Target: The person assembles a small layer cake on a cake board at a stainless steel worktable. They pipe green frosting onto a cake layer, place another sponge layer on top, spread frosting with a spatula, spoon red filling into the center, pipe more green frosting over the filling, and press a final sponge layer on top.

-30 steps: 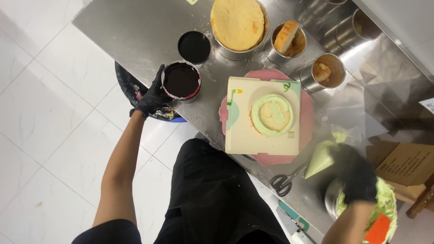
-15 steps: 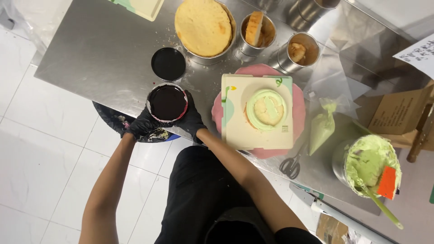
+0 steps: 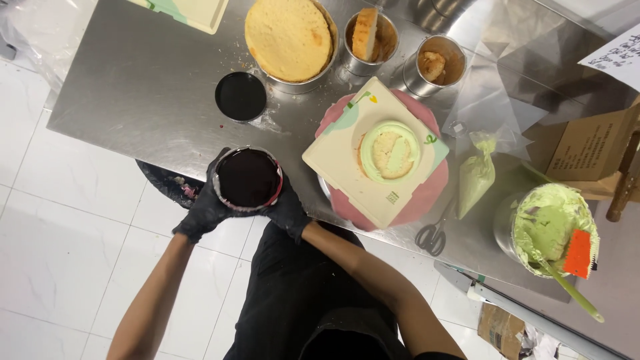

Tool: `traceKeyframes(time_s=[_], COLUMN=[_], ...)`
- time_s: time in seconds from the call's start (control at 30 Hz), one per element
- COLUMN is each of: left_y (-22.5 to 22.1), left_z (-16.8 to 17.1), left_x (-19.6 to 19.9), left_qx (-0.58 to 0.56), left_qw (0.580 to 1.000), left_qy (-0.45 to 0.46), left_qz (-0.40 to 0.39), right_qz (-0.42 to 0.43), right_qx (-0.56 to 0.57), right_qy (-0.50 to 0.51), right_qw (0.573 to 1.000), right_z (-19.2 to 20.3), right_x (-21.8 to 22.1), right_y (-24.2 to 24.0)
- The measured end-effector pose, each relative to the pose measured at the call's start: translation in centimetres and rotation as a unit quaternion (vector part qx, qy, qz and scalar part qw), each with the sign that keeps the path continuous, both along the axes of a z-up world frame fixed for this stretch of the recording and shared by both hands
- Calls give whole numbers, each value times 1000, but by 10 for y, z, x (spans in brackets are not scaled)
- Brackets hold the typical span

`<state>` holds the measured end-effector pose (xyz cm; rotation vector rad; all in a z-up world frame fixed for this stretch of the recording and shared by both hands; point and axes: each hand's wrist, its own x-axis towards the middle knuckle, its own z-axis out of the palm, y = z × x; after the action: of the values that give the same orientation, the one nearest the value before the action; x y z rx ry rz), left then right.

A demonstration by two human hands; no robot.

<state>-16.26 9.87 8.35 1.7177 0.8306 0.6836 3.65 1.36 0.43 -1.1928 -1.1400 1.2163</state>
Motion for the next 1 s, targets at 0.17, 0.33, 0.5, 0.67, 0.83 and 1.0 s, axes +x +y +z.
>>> traceKeyframes(time_s=[0.17, 0.33, 0.5, 0.67, 0.83, 1.0], left_y=[-1, -4, -8, -9, -7, -4], left_z=[59, 157, 173, 169, 176, 191], left_x=[10, 77, 136, 176, 203, 223], left_qx=[42, 58, 9, -78, -88, -95], left_qw=[998, 993, 988, 979, 974, 971], left_qy=[-8, 10, 24, -5, 32, 36], left_qz=[-34, -101, -154, -188, -207, -218], right_qz=[5, -14, -38, -45, -37, 23], right_qx=[-219, -213, -179, -194, -186, -109], right_qy=[639, 694, 670, 677, 572, 150], right_qw=[738, 687, 719, 709, 798, 982], right_z=[94, 174, 193, 214, 186, 165], right_x=[13, 64, 111, 149, 176, 195], right_y=[-18, -48, -79, -88, -116, -126])
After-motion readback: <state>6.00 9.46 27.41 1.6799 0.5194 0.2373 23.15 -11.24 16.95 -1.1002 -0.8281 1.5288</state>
